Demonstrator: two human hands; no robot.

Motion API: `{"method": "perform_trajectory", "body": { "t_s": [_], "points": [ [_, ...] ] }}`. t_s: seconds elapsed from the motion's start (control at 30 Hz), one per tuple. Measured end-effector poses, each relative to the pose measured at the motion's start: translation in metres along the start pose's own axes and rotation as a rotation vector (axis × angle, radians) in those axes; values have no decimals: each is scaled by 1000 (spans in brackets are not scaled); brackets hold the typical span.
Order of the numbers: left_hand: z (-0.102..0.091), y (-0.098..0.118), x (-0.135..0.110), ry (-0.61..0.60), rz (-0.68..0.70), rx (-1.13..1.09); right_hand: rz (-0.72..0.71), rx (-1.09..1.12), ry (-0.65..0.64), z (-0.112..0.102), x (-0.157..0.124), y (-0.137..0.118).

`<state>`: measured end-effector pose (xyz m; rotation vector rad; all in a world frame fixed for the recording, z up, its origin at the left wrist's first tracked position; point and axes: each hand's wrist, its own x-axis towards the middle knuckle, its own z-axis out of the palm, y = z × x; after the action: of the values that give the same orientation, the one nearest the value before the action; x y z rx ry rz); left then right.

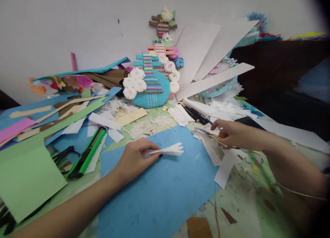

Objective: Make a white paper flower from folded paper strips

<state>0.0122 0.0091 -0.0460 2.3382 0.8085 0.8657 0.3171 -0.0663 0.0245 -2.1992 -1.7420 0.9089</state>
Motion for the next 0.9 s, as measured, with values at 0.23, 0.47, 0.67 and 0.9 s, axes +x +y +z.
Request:
{"method": "perform_trajectory", "body": {
  "t_s": [0.23,0.47,0.67,0.9],
  "points": [
    [-2,4,-1,131,-135,-105,-237,557,97,24,6,-25],
    [-4,0,-4,247,-56,26,-337,537,-326,66,4,-44],
    [-6,2,-5,270,-10,102,-279,511,-446,79,3,-50],
    [-5,0,-6,273,28,146,-234,541,-429,80,6,-48]
  ]
}}
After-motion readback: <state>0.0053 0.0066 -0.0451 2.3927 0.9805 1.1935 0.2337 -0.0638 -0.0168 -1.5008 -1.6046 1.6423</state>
